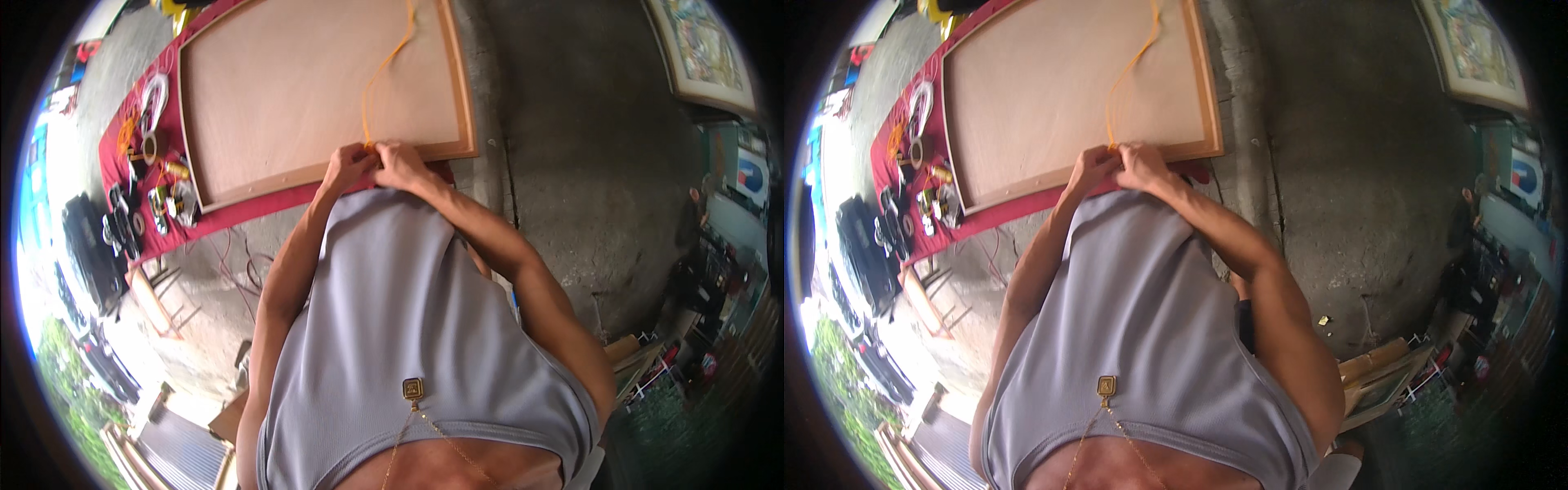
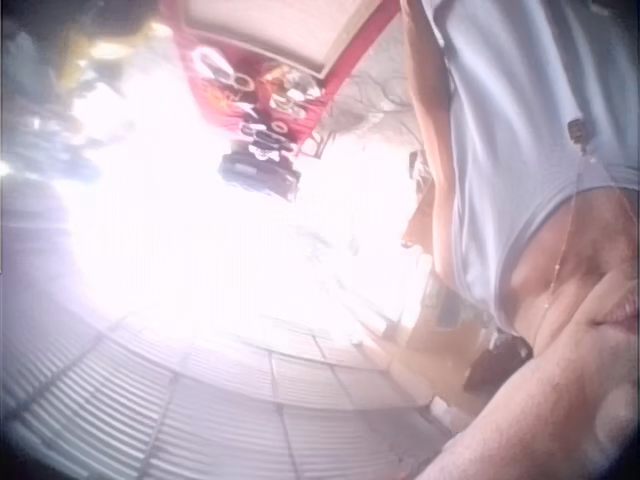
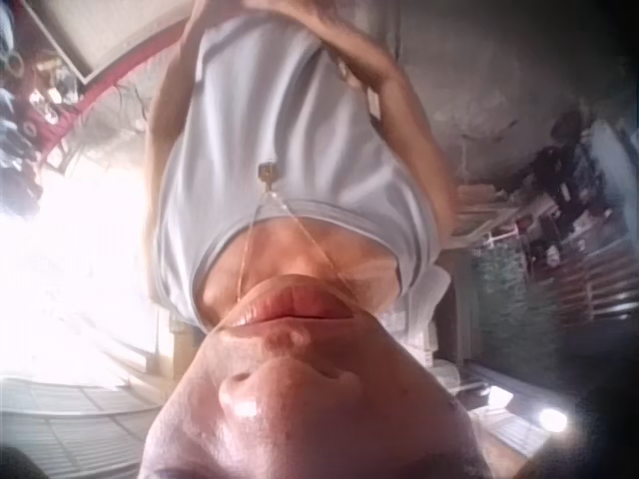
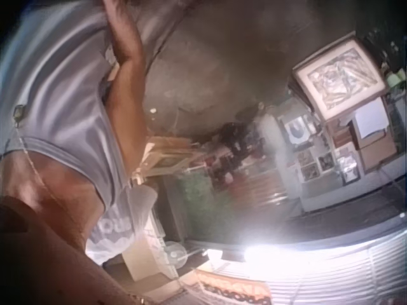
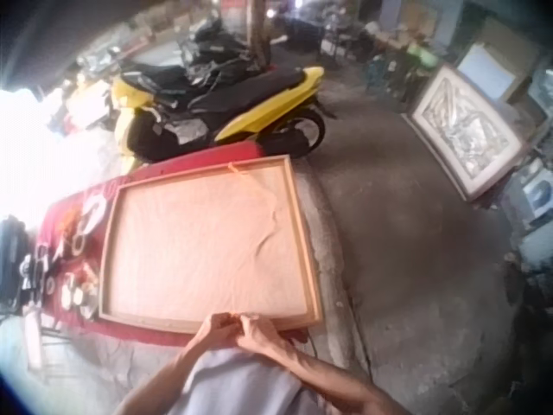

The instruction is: The person carries a framed artwork outside and places it on a table. They then attach a yellow hanging wire to the back of the frame using a staple gun and tape, securing it at multiple points along the frame edges.

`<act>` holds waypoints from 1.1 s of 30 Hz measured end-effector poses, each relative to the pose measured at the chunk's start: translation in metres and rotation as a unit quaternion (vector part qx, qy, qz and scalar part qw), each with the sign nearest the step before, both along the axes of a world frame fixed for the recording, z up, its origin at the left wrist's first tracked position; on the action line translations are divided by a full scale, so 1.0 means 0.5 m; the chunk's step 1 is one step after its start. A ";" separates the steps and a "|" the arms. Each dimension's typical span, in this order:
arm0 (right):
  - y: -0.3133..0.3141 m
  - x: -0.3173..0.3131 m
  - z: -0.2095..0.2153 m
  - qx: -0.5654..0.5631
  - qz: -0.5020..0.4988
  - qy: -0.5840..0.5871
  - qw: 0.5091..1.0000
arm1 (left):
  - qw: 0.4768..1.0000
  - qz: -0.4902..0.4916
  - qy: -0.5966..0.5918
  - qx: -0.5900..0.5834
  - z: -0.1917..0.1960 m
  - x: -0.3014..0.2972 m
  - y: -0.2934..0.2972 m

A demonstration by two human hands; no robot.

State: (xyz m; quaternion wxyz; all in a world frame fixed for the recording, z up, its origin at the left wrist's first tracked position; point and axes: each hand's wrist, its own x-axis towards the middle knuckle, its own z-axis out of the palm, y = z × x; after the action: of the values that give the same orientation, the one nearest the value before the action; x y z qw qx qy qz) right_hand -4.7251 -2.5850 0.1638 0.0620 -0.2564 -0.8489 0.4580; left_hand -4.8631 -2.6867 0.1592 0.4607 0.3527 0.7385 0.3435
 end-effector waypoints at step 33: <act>-0.139 0.009 0.082 0.159 -0.170 -0.176 0.957 | 0.977 -0.134 -0.164 -0.038 -0.093 -0.071 0.006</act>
State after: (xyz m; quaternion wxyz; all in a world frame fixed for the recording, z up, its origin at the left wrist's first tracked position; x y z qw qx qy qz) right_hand -4.7203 -2.6545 0.2047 0.0282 -0.4601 -0.8522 0.2476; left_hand -4.8985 -2.6839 0.1127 0.6301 0.3696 0.6115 0.3039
